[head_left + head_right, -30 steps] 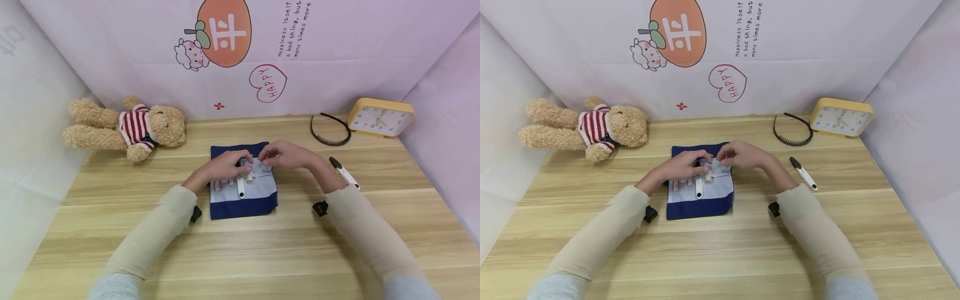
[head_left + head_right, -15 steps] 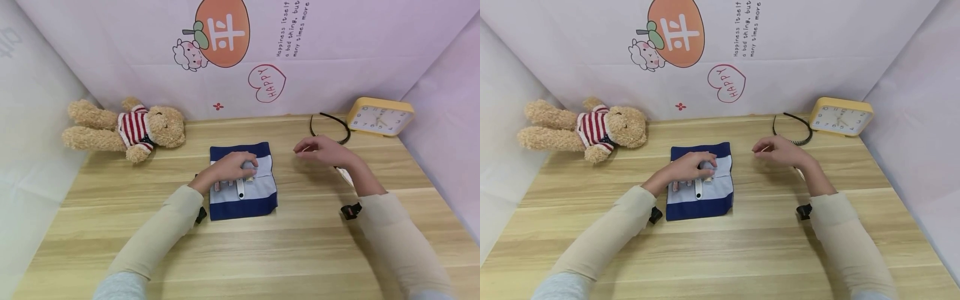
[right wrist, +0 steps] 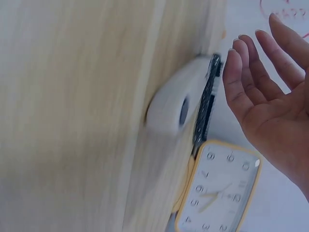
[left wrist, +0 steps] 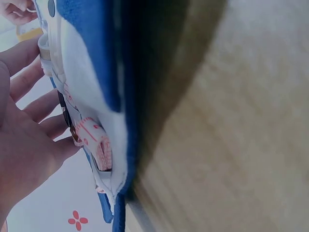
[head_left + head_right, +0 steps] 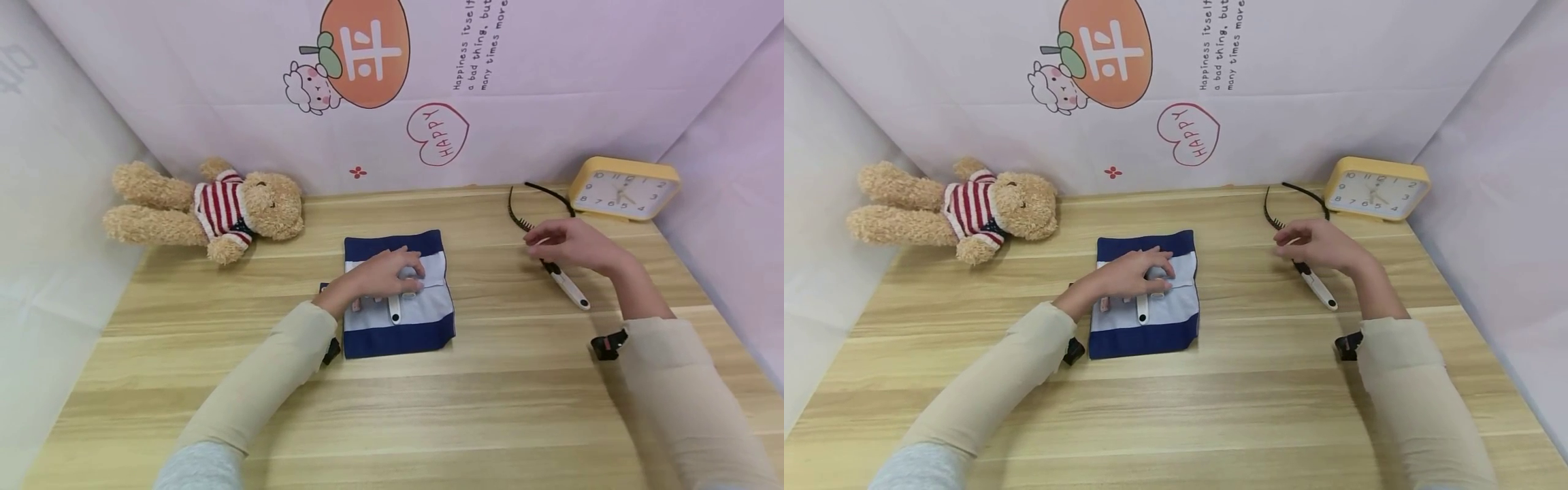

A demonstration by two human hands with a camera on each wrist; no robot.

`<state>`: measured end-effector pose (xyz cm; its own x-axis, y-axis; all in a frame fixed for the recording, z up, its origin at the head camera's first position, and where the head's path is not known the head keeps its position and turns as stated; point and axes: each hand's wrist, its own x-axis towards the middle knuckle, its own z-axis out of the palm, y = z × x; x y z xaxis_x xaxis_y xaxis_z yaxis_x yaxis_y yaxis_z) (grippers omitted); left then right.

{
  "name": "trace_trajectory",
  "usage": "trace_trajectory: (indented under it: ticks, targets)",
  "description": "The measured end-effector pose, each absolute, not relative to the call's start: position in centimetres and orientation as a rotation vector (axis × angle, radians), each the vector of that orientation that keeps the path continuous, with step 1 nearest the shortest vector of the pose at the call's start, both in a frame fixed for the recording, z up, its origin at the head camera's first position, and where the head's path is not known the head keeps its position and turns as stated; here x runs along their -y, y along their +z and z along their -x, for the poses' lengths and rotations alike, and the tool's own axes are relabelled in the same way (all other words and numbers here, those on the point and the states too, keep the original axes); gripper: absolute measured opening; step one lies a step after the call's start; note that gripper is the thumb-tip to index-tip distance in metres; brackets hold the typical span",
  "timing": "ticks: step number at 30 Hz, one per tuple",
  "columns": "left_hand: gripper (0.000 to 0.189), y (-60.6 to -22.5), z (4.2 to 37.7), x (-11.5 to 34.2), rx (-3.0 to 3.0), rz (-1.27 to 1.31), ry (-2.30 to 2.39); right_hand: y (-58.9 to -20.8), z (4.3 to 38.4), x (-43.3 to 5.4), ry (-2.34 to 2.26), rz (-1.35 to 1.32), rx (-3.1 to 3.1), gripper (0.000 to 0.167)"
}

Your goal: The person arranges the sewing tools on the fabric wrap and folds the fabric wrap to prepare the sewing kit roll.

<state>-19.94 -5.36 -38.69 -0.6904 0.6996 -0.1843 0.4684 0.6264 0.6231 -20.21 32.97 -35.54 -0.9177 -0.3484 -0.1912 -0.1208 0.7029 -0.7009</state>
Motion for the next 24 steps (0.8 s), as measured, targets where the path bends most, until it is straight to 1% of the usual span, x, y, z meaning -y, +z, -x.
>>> trace_trajectory:
  ticks: [7, 13, 24]
  targets:
    - [0.010, -38.6, 19.8, 4.9, -2.436, -0.892, 0.775, -36.0, 20.5, -35.0, -1.014, 0.345, -2.546, 0.043]
    - [0.009, -38.6, 19.7, 4.9, -2.439, -0.884, 0.771, -36.7, 20.4, -35.5, -1.024, 0.302, -2.471, 0.044]
    - [0.009, -38.4, 19.6, 5.0, -2.434, -0.885, 0.783, -37.2, 20.9, -35.3, -0.918, 0.267, -2.512, 0.043]
